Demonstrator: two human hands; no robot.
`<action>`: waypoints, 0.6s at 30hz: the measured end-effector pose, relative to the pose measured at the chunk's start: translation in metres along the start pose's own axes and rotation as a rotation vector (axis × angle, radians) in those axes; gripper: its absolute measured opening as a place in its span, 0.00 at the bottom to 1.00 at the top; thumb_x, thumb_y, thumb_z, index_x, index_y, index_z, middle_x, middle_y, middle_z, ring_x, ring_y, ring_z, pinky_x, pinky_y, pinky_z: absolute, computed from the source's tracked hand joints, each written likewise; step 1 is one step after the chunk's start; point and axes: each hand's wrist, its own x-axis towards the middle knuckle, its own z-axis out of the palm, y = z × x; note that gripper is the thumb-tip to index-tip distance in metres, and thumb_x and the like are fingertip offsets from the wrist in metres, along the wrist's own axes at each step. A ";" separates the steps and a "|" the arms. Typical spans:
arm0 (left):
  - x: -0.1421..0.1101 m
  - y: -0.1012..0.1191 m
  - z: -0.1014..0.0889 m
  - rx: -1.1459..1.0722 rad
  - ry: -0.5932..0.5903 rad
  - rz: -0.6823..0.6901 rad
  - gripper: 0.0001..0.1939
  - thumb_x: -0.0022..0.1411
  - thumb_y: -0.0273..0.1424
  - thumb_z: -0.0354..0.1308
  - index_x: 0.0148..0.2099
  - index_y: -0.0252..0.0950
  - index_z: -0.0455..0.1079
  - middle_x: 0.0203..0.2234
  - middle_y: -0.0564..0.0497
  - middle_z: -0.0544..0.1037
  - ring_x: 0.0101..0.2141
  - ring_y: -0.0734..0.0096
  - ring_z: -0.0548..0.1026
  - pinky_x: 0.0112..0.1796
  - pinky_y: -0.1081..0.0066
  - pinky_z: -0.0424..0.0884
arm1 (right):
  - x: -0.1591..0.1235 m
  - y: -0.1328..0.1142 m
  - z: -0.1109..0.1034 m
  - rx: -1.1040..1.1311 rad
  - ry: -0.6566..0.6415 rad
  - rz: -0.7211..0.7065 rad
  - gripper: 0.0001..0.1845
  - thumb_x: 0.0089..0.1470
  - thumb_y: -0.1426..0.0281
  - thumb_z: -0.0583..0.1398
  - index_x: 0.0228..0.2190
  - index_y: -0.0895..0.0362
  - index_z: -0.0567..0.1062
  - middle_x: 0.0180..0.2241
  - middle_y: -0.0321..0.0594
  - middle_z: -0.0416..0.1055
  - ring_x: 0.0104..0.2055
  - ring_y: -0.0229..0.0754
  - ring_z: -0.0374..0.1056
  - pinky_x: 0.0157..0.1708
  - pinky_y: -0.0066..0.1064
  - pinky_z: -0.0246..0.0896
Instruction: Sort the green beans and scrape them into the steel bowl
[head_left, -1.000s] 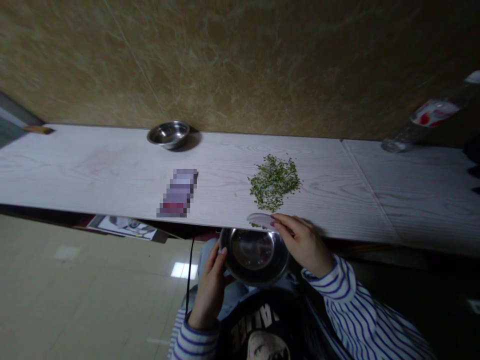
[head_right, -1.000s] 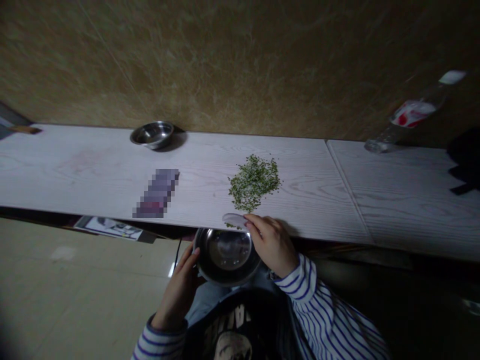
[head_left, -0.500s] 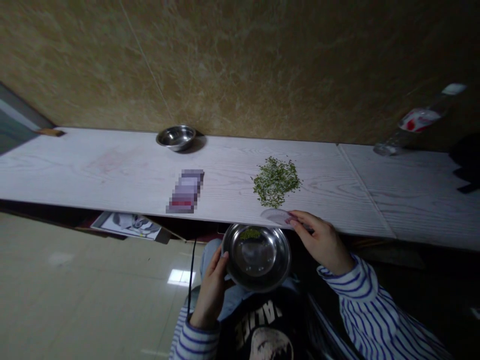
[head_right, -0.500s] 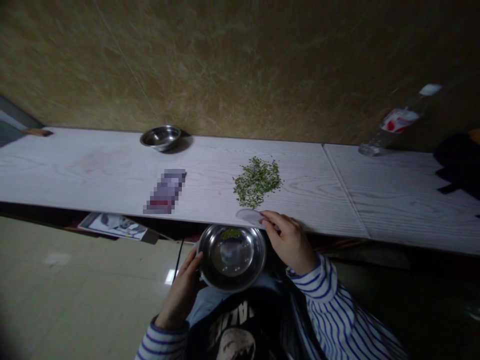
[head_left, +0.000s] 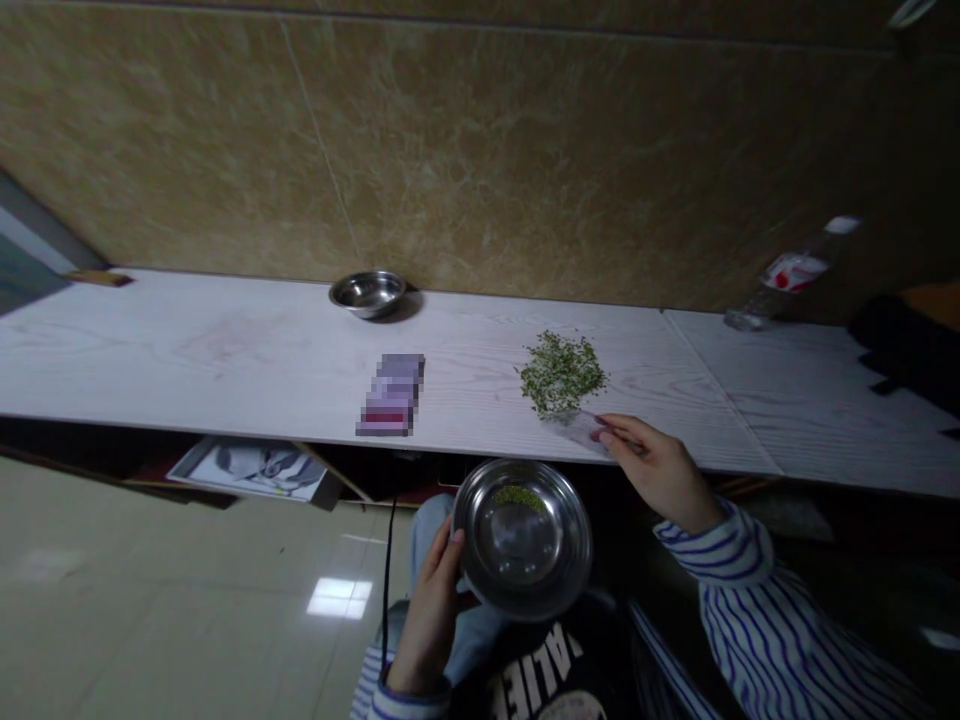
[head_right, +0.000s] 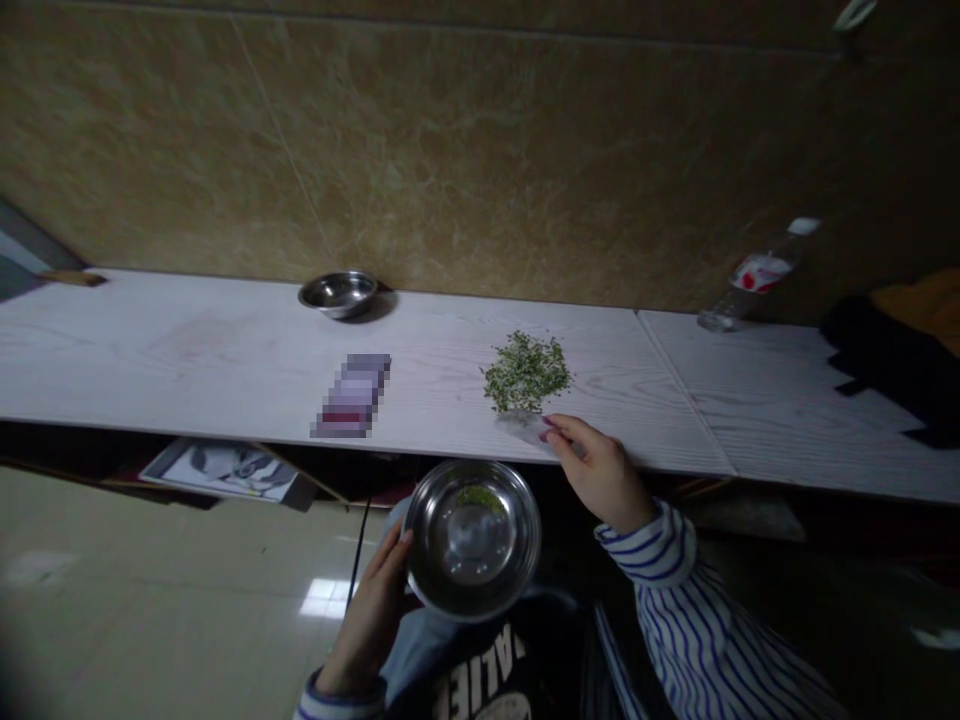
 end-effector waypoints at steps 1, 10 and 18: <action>0.001 0.000 -0.004 0.008 -0.024 0.000 0.32 0.62 0.45 0.60 0.67 0.46 0.64 0.64 0.44 0.68 0.58 0.48 0.69 0.32 0.69 0.75 | 0.008 -0.001 0.003 0.022 -0.016 0.003 0.17 0.58 0.61 0.60 0.45 0.56 0.80 0.39 0.46 0.82 0.40 0.48 0.80 0.41 0.37 0.76; 0.001 0.021 0.003 -0.004 -0.002 -0.008 0.36 0.63 0.44 0.58 0.70 0.43 0.58 0.65 0.40 0.66 0.60 0.46 0.68 0.35 0.63 0.77 | 0.043 0.017 -0.001 0.070 0.083 0.081 0.19 0.54 0.56 0.63 0.42 0.56 0.80 0.39 0.48 0.82 0.41 0.51 0.79 0.42 0.40 0.77; 0.015 0.008 0.032 -0.011 0.091 0.018 0.31 0.63 0.41 0.59 0.67 0.45 0.63 0.66 0.46 0.66 0.63 0.50 0.65 0.33 0.69 0.76 | 0.022 0.068 -0.011 0.108 0.071 0.111 0.17 0.55 0.59 0.61 0.41 0.56 0.80 0.37 0.48 0.83 0.40 0.51 0.80 0.39 0.38 0.77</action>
